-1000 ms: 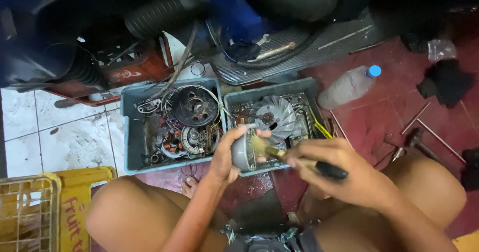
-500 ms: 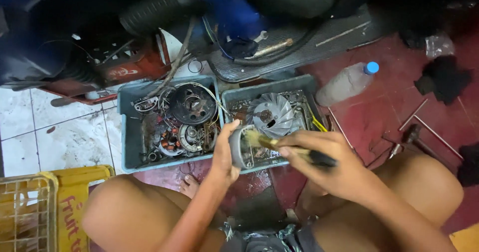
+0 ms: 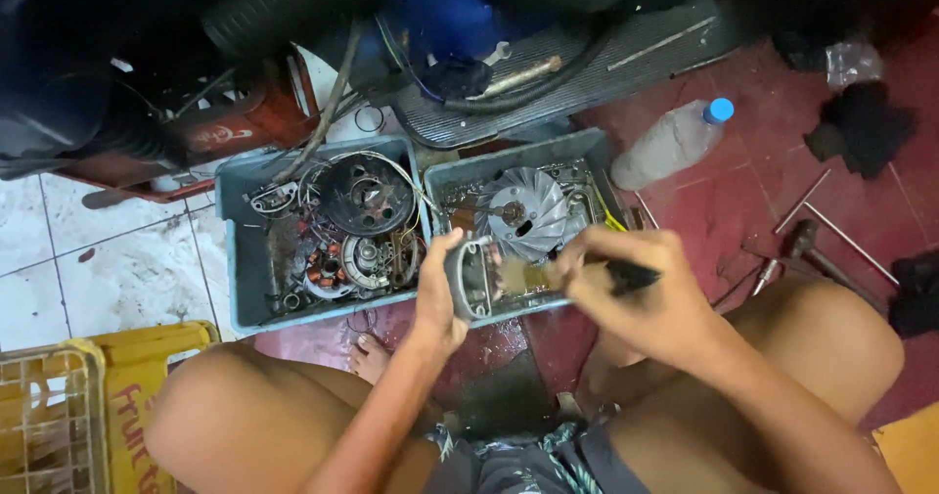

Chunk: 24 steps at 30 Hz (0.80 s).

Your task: The person scrubs a cylindrical mechanical part with a brush and liquid from a plastic bottle. They rotate the part to clean different sides and rinse it repeatedly over a tray containing other disassembled components.

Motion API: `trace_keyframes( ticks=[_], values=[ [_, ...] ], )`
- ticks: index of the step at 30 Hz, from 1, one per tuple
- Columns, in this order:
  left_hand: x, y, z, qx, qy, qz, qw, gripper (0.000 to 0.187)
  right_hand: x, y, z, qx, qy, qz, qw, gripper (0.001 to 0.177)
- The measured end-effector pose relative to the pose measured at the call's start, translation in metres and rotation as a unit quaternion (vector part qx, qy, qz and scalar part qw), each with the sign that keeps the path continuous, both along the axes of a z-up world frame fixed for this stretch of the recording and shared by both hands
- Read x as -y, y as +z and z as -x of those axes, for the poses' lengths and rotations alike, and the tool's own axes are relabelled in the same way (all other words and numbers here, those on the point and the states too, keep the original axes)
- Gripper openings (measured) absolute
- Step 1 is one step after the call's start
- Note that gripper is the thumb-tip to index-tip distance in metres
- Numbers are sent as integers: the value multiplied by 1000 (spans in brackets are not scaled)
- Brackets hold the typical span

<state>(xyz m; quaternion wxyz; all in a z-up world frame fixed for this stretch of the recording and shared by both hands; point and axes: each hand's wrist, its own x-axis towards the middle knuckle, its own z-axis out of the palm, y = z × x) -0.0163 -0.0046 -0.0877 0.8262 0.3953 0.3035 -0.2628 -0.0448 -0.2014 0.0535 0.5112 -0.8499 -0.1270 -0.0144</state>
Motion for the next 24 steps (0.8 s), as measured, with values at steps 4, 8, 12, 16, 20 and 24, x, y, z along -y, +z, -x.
trace_keyframes(
  ticks=[4,8,12,16,20,24],
  values=[
    [-13,5,-11,-6,51,2,999,45,-4,-20,-5,-15,-85,-35,996,5],
    [-31,23,-15,-16,109,6,994,43,-17,-36,1,-60,-96,-87,990,15],
    [-39,26,-5,-28,112,23,993,43,-24,-40,12,-106,-111,-63,986,21],
    [-41,25,4,-20,88,29,995,43,-1,-58,11,-77,-137,-29,987,24],
    [-45,30,11,-30,73,28,996,46,48,-102,-1,-68,-184,117,974,21],
    [-54,35,18,-25,70,28,997,46,108,-222,-2,-166,-184,226,942,43]
  ],
)
